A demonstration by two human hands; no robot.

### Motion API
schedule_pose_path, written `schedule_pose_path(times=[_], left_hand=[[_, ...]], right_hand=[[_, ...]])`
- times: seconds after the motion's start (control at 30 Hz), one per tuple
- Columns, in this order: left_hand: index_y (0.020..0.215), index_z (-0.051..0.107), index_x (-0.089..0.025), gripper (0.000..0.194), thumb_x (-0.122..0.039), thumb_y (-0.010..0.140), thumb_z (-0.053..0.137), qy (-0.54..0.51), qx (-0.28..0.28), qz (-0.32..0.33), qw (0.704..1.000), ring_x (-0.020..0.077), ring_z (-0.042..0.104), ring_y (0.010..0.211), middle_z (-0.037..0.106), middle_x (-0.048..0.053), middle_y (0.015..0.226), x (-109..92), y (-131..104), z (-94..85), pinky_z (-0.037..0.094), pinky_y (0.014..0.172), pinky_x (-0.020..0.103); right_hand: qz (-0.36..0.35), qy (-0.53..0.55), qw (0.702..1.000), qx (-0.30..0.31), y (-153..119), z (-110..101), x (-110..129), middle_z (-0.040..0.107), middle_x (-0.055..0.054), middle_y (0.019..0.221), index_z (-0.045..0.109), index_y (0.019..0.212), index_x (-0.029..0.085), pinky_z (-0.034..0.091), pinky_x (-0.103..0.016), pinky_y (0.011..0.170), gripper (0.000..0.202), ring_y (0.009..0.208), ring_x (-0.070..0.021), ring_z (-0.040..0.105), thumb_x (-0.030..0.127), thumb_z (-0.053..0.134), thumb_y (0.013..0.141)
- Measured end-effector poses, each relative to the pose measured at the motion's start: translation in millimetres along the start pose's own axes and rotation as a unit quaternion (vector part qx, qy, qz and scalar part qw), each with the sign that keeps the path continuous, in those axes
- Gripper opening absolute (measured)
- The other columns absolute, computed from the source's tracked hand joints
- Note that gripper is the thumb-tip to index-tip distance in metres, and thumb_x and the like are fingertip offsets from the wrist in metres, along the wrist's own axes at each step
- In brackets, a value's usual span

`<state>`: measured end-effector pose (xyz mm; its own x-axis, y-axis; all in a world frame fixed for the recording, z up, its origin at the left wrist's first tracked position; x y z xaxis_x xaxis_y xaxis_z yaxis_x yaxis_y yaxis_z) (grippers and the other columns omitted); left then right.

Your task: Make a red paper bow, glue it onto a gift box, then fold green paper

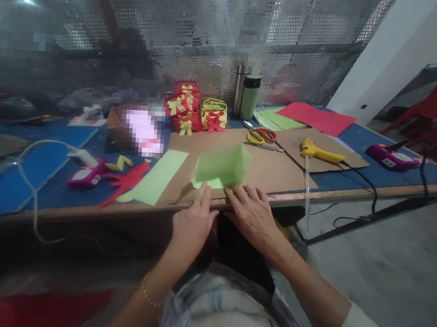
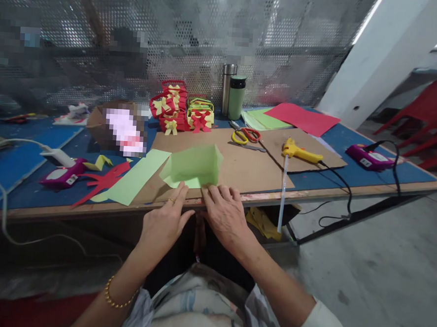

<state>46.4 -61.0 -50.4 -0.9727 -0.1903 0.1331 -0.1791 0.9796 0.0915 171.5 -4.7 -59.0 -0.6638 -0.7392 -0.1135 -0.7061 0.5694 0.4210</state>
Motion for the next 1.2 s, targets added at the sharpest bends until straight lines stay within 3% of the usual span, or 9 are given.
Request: schedule_pose_path(times=[0.23, 0.5, 0.67, 0.77, 0.93, 1.2], left_hand=[[0.159, 0.041, -0.026, 0.061, -0.040, 0.101, 0.053, 0.008, -0.020, 0.003, 1.000, 0.0262, 0.077, 0.078, 0.046, 0.018, 0.160, -3, 1, -4.2, 0.064, 0.067, 0.039], [0.158, 0.041, -0.022, 0.058, -0.038, 0.103, 0.051, 0.037, 0.026, 0.001, 0.999, 0.0276, 0.076, 0.091, 0.045, 0.020, 0.160, -13, 13, -7.9, 0.063, 0.076, 0.038], [0.153, 0.046, -0.014, 0.051, -0.028, 0.104, 0.049, 0.055, 0.030, 0.033, 0.998, 0.0277, 0.075, 0.098, 0.056, 0.024, 0.147, -18, 20, -16.5, 0.061, 0.077, 0.037], [0.151, 0.047, -0.013, 0.052, -0.026, 0.102, 0.053, 0.070, 0.026, 0.056, 0.996, 0.0291, 0.074, 0.100, 0.063, 0.022, 0.135, -18, 26, -21.9, 0.061, 0.077, 0.037], [0.153, 0.045, -0.016, 0.059, -0.038, 0.099, 0.059, 0.074, 0.044, 0.072, 0.994, 0.0299, 0.074, 0.103, 0.049, 0.025, 0.152, -13, 34, -26.2, 0.061, 0.084, 0.038], [0.141, 0.053, -0.010, 0.051, -0.027, 0.094, 0.063, 0.072, 0.059, 0.083, 0.992, 0.0302, 0.074, 0.102, 0.053, 0.026, 0.148, -20, 40, -32.1, 0.061, 0.084, 0.038]], right_hand=[[0.013, 0.008, 1.000, 0.007, 5, 1, 0, 0.067, -0.013, 0.125, 0.058, 0.136, 0.016, 0.033, -0.039, 0.087, 0.047, 0.102, -0.0276, 0.051, 0.034, 0.070, 0.094], [0.034, 0.025, 0.999, 0.008, 13, 5, -1, 0.066, -0.011, 0.117, 0.061, 0.132, 0.016, 0.032, -0.039, 0.082, 0.041, 0.101, -0.0267, 0.050, 0.037, 0.067, 0.096], [0.034, 0.015, 0.999, 0.014, 18, 8, 6, 0.066, -0.011, 0.105, 0.071, 0.111, 0.016, 0.034, -0.039, 0.082, 0.022, 0.098, -0.0270, 0.050, 0.031, 0.066, 0.096], [0.029, 0.002, 0.999, -0.015, 22, 9, 10, 0.065, -0.012, 0.102, 0.073, 0.104, 0.016, 0.036, -0.041, 0.088, 0.015, 0.100, -0.0275, 0.049, 0.024, 0.062, 0.097], [0.007, -0.011, 0.999, -0.038, 22, 10, 12, 0.066, -0.012, 0.098, 0.073, 0.104, 0.011, 0.037, -0.041, 0.096, 0.018, 0.096, -0.0273, 0.050, 0.021, 0.059, 0.099], [-0.010, -0.003, 1.000, -0.008, 28, 3, 14, 0.066, -0.013, 0.097, 0.071, 0.106, 0.011, 0.039, -0.040, 0.091, 0.021, 0.095, -0.0271, 0.051, 0.011, 0.051, 0.099]])
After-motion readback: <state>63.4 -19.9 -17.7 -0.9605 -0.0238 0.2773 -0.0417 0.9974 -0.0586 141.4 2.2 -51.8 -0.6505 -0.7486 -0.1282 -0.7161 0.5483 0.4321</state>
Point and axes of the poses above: each hand's wrist, its own y-axis towards the middle knuckle, its own z-axis out of the palm, x = y × z, the point moved 5 cm from there along y, towards the middle knuckle
